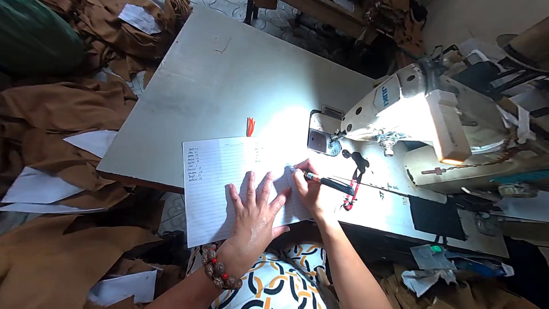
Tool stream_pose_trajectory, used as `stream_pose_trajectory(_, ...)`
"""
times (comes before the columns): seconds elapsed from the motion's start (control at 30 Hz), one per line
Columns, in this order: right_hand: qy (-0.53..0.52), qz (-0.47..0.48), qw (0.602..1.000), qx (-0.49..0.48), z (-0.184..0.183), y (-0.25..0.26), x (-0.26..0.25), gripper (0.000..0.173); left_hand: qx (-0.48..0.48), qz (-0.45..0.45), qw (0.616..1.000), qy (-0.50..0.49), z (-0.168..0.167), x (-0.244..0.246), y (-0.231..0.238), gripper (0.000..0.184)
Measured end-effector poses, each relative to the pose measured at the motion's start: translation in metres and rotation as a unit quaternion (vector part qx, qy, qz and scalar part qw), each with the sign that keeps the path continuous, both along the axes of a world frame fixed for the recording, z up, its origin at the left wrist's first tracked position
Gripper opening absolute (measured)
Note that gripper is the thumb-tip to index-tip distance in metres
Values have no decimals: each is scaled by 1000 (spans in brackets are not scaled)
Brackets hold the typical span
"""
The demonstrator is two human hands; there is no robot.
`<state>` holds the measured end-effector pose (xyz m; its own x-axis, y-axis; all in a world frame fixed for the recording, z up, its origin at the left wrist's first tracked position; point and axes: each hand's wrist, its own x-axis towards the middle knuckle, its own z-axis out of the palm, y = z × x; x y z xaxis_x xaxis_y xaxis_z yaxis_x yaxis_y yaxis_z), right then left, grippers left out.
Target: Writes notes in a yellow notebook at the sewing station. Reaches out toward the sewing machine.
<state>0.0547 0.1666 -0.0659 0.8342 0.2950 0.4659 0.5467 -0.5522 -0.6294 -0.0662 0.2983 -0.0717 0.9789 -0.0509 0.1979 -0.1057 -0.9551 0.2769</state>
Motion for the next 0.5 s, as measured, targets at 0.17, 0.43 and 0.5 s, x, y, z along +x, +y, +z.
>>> stream_pose_trajectory(0.17, -1, -4, 1000, 10, -2, -1, -1, 11, 0, 1, 1000, 5, 1, 0, 0, 85)
stream_pose_trajectory(0.43, 109, -7, 989, 95, 9, -6, 6, 8, -13, -5, 1000, -3, -1, 0, 1, 85)
stream_pose_trajectory(0.5, 114, -8, 989, 93, 10, -6, 5, 9, -13, -5, 1000, -6, -1, 0, 0, 86)
